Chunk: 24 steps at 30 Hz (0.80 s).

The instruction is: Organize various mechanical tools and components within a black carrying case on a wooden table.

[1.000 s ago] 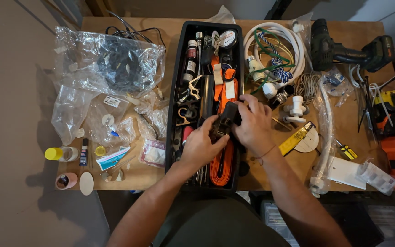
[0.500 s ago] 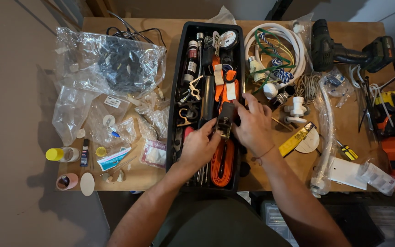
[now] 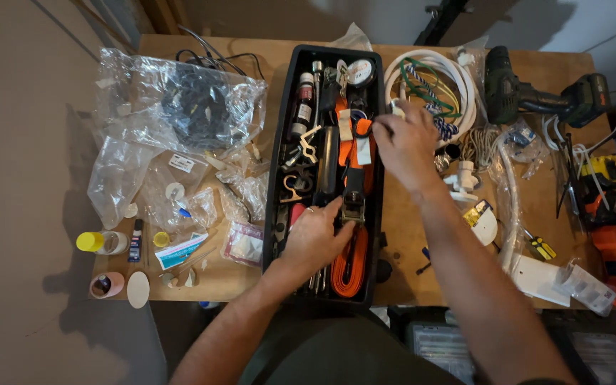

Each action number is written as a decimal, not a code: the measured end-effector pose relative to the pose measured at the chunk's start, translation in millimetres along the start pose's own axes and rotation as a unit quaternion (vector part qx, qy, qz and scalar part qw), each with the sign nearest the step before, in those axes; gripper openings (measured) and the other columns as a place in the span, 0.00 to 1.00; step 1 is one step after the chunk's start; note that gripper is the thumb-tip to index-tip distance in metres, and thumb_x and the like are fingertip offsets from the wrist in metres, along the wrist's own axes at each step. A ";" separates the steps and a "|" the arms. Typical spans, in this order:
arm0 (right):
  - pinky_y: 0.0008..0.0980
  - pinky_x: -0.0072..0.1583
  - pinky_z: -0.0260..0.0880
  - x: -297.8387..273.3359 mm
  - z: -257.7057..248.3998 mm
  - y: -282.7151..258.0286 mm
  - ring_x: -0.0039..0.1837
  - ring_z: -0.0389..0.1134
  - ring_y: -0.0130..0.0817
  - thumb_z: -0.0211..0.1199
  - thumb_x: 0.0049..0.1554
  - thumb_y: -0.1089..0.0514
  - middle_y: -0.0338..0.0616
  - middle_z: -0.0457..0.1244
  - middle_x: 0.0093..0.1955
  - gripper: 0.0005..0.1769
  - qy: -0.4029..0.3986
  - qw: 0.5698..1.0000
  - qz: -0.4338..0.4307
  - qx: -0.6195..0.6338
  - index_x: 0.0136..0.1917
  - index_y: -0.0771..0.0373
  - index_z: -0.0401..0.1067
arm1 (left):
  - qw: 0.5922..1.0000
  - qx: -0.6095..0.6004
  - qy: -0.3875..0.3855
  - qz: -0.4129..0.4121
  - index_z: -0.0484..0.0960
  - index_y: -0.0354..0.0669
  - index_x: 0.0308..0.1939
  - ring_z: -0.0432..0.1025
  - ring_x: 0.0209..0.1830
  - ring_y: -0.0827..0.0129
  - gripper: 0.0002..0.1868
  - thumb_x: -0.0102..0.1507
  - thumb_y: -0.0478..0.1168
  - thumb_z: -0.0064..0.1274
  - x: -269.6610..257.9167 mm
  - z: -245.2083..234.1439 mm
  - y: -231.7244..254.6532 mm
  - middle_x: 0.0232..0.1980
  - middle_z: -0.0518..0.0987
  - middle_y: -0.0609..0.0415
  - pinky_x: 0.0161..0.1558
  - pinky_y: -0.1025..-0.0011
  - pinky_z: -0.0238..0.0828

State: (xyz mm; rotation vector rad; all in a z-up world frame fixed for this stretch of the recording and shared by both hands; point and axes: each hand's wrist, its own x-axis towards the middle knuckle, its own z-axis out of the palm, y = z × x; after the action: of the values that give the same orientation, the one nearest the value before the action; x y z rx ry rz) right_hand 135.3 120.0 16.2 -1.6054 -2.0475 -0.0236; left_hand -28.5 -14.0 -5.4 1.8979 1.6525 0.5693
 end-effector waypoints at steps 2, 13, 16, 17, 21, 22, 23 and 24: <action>0.54 0.57 0.51 20.2 19.9 4.2 0.65 0.47 0.46 0.52 0.54 0.44 0.39 0.53 0.62 0.14 -0.063 0.997 0.024 -0.022 0.46 0.49 0.73 | 1.000 0.000 0.011 0.014 0.71 0.41 0.53 0.70 0.37 0.46 0.27 0.55 0.53 0.45 0.0 1.6 -0.8 0.32 0.75 0.38 0.39 0.57 0.68; 0.52 0.66 0.36 60.1 20.1 -25.5 0.73 0.36 0.45 0.56 0.46 0.36 0.43 0.34 0.73 0.39 -0.240 0.940 0.237 0.054 0.65 0.55 0.55 | 0.997 -0.025 0.060 0.046 0.73 0.39 0.49 0.71 0.35 0.52 0.24 0.55 0.50 0.45 -1.7 4.6 -7.0 0.32 0.77 0.43 0.37 0.59 0.69; 0.51 0.63 0.47 62.9 18.2 -24.6 0.70 0.44 0.49 0.60 0.40 0.33 0.43 0.38 0.71 0.30 -0.234 0.935 0.255 0.075 0.53 0.46 0.67 | 0.996 -0.016 0.072 0.057 0.73 0.39 0.48 0.72 0.34 0.52 0.23 0.55 0.49 0.46 0.0 5.4 -6.6 0.32 0.77 0.43 0.37 0.59 0.69; 0.49 0.65 0.42 60.3 11.5 -32.6 0.71 0.42 0.48 0.56 0.44 0.35 0.47 0.39 0.71 0.29 -0.231 0.938 0.249 0.075 0.54 0.51 0.65 | 0.996 -0.025 0.065 0.058 0.73 0.39 0.49 0.71 0.35 0.51 0.24 0.55 0.49 0.46 0.6 4.5 -5.6 0.32 0.77 0.43 0.37 0.59 0.69; 0.42 0.69 0.38 58.3 -16.6 -61.9 0.72 0.38 0.44 0.54 0.50 0.42 0.52 0.41 0.70 0.25 -0.240 0.939 0.231 0.086 0.53 0.61 0.65 | 0.997 -0.012 0.057 0.056 0.70 0.42 0.53 0.71 0.35 0.52 0.25 0.54 0.49 0.46 0.1 -2.0 -2.9 0.31 0.77 0.43 0.38 0.59 0.68; 0.42 0.69 0.38 60.4 -11.1 -57.1 0.72 0.38 0.44 0.54 0.50 0.42 0.52 0.41 0.70 0.25 -0.240 0.938 0.233 0.086 0.53 0.61 0.65 | 0.997 -0.012 0.054 0.056 0.70 0.42 0.53 0.71 0.35 0.52 0.25 0.54 0.49 0.46 0.3 -3.0 -3.7 0.31 0.77 0.43 0.38 0.59 0.68; 0.45 0.69 0.36 61.4 -6.3 -51.0 0.73 0.36 0.43 0.54 0.48 0.39 0.51 0.37 0.71 0.27 -0.250 0.936 0.238 0.074 0.54 0.59 0.65 | 0.997 -0.014 0.053 0.054 0.70 0.42 0.52 0.71 0.35 0.51 0.25 0.54 0.50 0.46 0.2 -3.0 -3.9 0.31 0.77 0.43 0.38 0.59 0.68; 0.48 0.69 0.34 62.1 -1.6 -45.0 0.73 0.33 0.43 0.55 0.46 0.37 0.50 0.33 0.73 0.29 -0.261 0.932 0.242 0.062 0.54 0.56 0.66 | 0.997 -0.016 0.052 0.051 0.70 0.43 0.52 0.71 0.34 0.51 0.25 0.54 0.50 0.46 -0.1 -3.1 -4.0 0.31 0.77 0.43 0.37 0.59 0.68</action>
State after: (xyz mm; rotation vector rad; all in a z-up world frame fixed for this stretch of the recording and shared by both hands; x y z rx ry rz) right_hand 85.8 162.0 57.1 -2.1530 -1.8838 0.7687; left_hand -33.5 -13.4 -5.7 1.9673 1.6075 0.7428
